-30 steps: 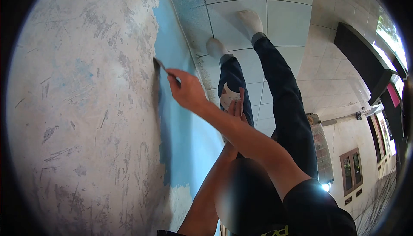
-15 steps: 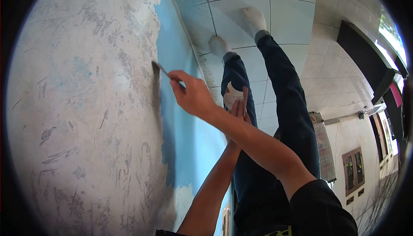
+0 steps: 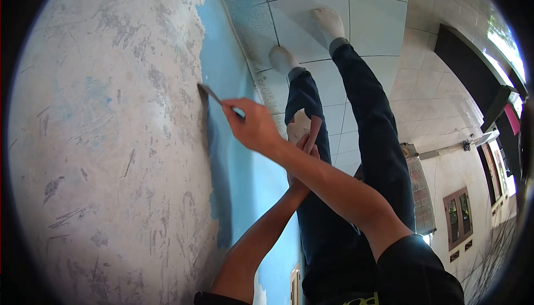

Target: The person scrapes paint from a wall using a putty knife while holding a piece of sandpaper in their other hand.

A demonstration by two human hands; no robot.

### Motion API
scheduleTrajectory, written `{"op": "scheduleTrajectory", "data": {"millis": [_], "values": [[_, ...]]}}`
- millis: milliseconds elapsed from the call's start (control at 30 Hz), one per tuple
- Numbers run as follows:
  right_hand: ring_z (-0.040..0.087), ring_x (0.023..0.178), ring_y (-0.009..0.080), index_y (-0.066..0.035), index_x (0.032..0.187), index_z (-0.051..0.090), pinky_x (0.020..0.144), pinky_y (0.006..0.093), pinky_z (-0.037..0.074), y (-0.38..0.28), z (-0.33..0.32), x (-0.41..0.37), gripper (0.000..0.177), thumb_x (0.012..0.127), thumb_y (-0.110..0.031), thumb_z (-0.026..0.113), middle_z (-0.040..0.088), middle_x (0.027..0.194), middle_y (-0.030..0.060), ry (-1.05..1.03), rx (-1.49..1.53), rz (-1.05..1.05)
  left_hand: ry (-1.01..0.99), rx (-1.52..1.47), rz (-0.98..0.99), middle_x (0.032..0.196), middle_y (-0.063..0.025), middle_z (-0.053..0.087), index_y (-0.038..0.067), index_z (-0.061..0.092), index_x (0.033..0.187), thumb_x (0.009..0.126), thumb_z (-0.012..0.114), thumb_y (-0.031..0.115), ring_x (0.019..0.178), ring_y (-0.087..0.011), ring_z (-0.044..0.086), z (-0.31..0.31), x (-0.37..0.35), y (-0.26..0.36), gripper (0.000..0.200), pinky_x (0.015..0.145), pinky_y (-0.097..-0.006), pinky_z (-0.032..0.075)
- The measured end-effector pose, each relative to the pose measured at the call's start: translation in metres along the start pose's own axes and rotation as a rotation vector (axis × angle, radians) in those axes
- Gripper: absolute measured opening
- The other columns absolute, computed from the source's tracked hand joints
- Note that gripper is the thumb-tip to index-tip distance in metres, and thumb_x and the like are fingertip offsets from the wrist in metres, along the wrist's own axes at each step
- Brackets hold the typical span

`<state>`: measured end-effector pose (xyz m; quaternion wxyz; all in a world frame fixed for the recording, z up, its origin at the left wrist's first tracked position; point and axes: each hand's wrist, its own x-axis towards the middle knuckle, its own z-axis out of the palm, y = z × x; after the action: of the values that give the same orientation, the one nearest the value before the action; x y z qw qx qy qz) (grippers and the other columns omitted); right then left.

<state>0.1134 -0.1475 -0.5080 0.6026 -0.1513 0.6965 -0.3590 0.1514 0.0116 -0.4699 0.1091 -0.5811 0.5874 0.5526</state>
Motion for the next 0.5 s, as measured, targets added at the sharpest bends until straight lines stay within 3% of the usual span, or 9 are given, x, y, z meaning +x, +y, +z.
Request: {"op": "scheduleTrajectory", "data": {"millis": [33, 133, 267, 500], "values": [[0.073, 0.080, 0.0306, -0.003, 0.113, 0.073, 0.071, 0.0375, 0.056, 0.003, 0.006, 0.015, 0.022, 0.095, -0.015, 0.067, 0.074, 0.099, 0.0190, 0.052, -0.023, -0.034, -0.019, -0.038, -0.012, 0.133, -0.0161, 0.061, 0.005, 0.054, 0.142, 0.104, 0.054, 0.027, 0.120, -0.0333, 0.058, -0.006, 0.003, 0.004, 0.043, 0.104, -0.0447, 0.044], [0.073, 0.081, 0.0306, -0.002, 0.113, 0.073, 0.071, 0.0371, 0.056, 0.001, 0.008, 0.036, 0.022, 0.095, -0.015, 0.067, 0.074, 0.100, 0.0193, 0.034, -0.012, 0.030, -0.033, 0.002, 0.051, 0.136, -0.0141, 0.059, 0.007, 0.052, 0.144, 0.104, 0.052, 0.027, 0.122, -0.0327, 0.056, -0.017, 0.004, 0.011, 0.044, 0.106, -0.0441, 0.043], [0.073, 0.081, 0.0282, -0.001, 0.113, 0.072, 0.072, 0.0350, 0.056, -0.015, -0.012, -0.008, 0.024, 0.097, -0.017, 0.065, 0.075, 0.097, 0.0177, -0.089, -0.007, 0.041, -0.047, -0.055, 0.018, 0.139, -0.0119, 0.057, 0.010, 0.048, 0.148, 0.105, 0.052, 0.026, 0.125, -0.0316, 0.054, -0.008, -0.002, -0.005, 0.046, 0.108, -0.0433, 0.041], [0.072, 0.078, 0.0259, -0.002, 0.114, 0.073, 0.070, 0.0343, 0.056, -0.002, 0.007, 0.028, 0.023, 0.097, -0.016, 0.066, 0.075, 0.096, 0.0170, 0.041, -0.034, 0.013, -0.108, 0.010, 0.012, 0.137, -0.0125, 0.058, 0.009, 0.052, 0.144, 0.103, 0.054, 0.023, 0.125, -0.0330, 0.054, -0.031, 0.012, 0.019, 0.044, 0.108, -0.0429, 0.041]]}}
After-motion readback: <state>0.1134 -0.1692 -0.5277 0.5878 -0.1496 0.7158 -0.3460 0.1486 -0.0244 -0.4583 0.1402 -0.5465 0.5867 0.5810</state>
